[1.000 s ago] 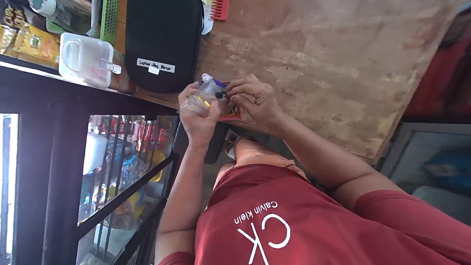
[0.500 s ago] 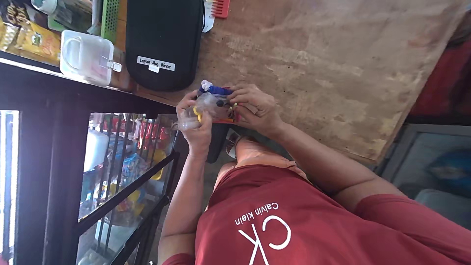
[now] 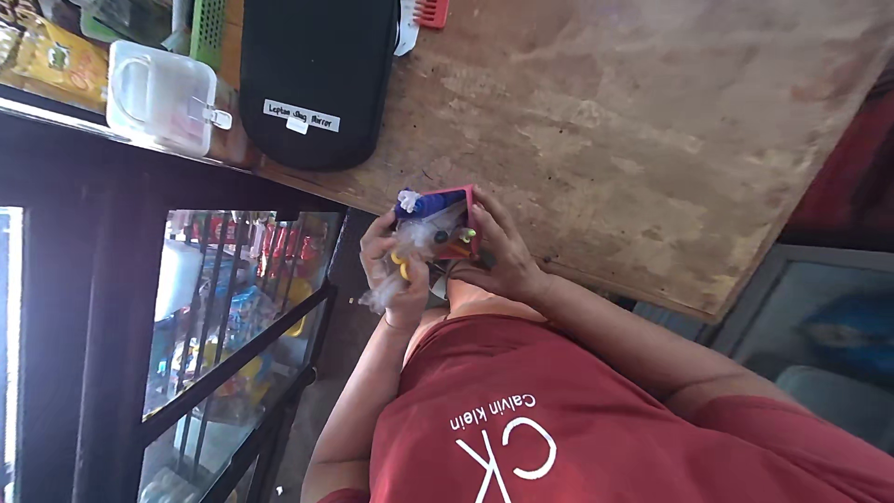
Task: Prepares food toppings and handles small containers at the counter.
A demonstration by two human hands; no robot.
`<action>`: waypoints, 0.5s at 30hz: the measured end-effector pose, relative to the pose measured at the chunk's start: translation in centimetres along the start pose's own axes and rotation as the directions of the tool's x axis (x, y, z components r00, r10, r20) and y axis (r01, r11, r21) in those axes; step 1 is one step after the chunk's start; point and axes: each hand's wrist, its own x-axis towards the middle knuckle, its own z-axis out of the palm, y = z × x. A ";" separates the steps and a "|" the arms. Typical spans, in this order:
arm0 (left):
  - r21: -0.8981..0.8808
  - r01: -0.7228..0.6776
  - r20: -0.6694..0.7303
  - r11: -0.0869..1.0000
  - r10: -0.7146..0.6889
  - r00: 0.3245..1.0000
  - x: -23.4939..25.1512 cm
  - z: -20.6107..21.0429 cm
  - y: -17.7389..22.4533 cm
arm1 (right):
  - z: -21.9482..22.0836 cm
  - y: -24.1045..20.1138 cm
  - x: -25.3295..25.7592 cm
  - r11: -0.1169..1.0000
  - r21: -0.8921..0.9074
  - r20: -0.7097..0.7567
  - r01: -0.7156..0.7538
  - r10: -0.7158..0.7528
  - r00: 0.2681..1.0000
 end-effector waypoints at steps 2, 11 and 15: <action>0.032 -0.019 0.006 0.999 0.019 1.000 -0.9 0.4 0.4 | 0.1 0.1 0.0 1.000 0.004 -0.013 -0.011 0.011 1.000; -0.018 -0.110 0.086 0.994 0.111 0.990 -2.8 0.9 0.4 | -0.9 1.5 -0.7 0.996 0.079 0.037 -0.040 0.037 0.999; -0.030 -0.127 0.090 0.991 0.129 0.987 -3.1 0.7 0.0 | -1.5 1.8 0.2 0.999 0.034 0.103 0.012 -0.015 0.995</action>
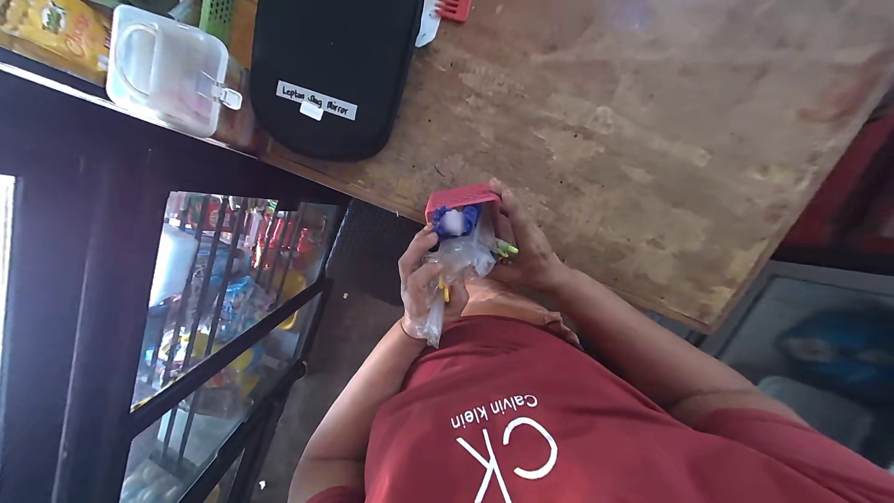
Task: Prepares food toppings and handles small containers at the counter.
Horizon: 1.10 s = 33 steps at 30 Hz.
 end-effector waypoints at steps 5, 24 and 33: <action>0.043 0.126 0.094 0.991 -0.130 0.987 1.4 0.0 0.7 | -1.0 -0.3 1.6 0.997 -0.077 0.104 -0.024 0.032 0.994; 0.358 0.294 -0.021 0.886 -0.308 0.951 0.5 -11.4 1.8 | -2.7 -4.0 32.3 0.951 0.192 0.026 0.241 -0.251 0.968; 0.483 0.443 -0.133 0.756 -0.436 0.890 -1.9 -11.6 2.2 | 10.7 -5.9 48.7 0.871 0.415 0.155 0.265 -0.354 0.922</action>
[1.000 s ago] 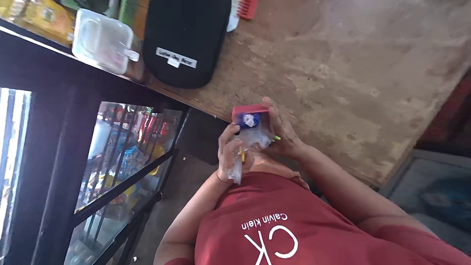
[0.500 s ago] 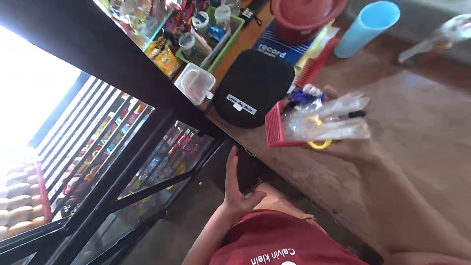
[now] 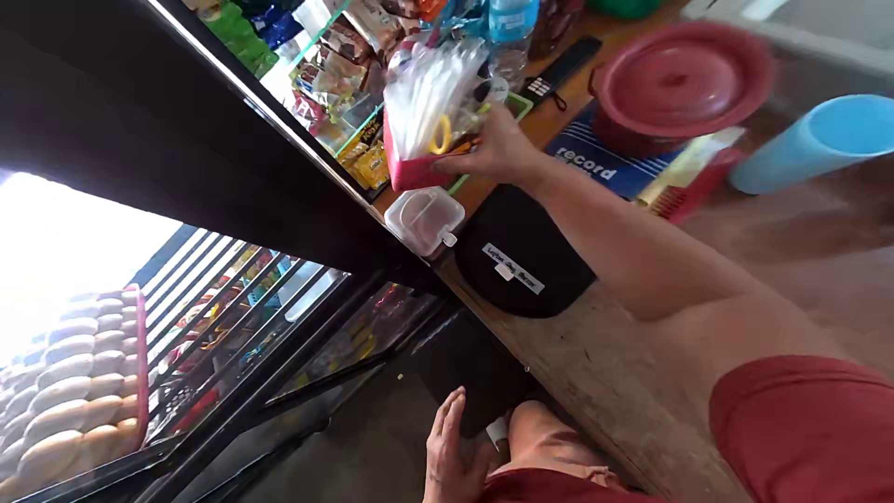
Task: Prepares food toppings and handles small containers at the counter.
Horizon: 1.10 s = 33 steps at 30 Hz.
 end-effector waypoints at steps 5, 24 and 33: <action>0.053 0.075 0.044 0.996 -0.077 0.996 -0.9 0.7 -0.2 | 4.9 3.8 3.7 1.000 0.023 0.133 0.015 -0.018 0.991; 0.183 0.192 0.074 0.964 -0.209 0.975 -1.1 2.9 -0.1 | 8.0 8.6 7.4 1.000 -0.008 0.305 -0.012 0.014 0.952; 0.216 0.239 0.093 0.947 -0.264 0.960 -0.7 2.9 0.4 | 8.8 10.6 6.3 0.996 -0.085 0.399 0.011 0.023 0.917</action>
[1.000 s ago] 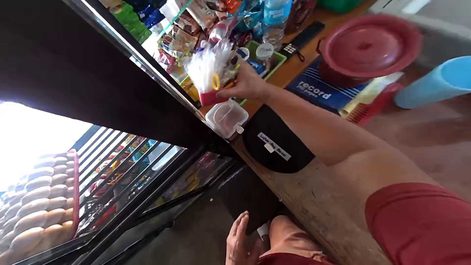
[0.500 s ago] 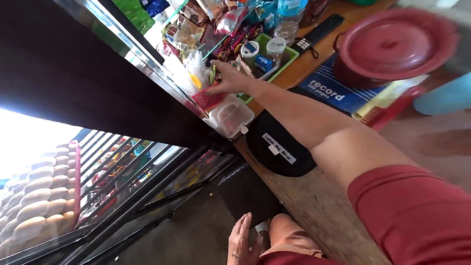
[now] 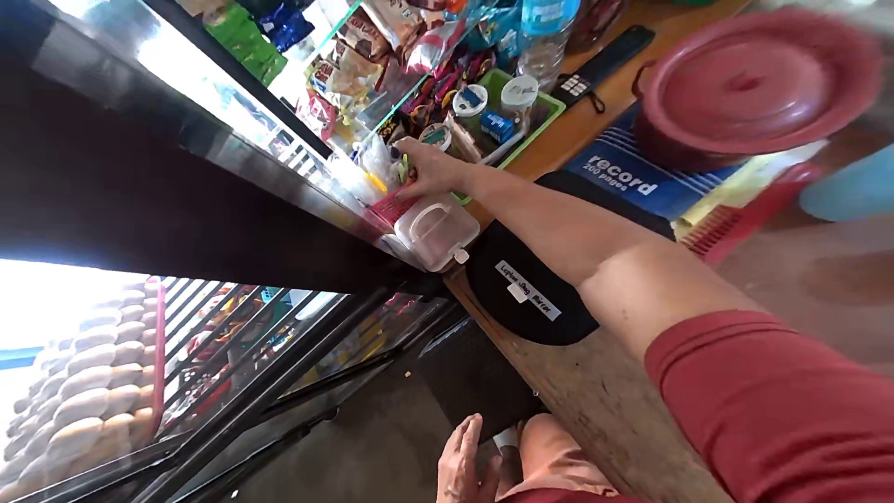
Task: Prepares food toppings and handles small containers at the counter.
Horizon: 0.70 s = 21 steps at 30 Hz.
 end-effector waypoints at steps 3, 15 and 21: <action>0.017 -0.007 0.004 1.000 0.007 1.000 0.1 0.1 -0.2 | 0.0 0.3 -0.2 0.994 -0.049 0.082 -0.097 0.100 0.992; 0.066 -0.033 0.027 0.997 0.032 0.999 -0.1 0.2 -1.2 | -2.3 -3.3 -0.5 0.929 -0.125 0.262 -0.347 0.368 0.892; 0.081 -0.045 0.018 0.996 0.044 0.999 -1.3 0.2 -2.2 | -4.0 -4.1 -5.4 0.930 -0.218 0.113 -0.297 0.326 0.939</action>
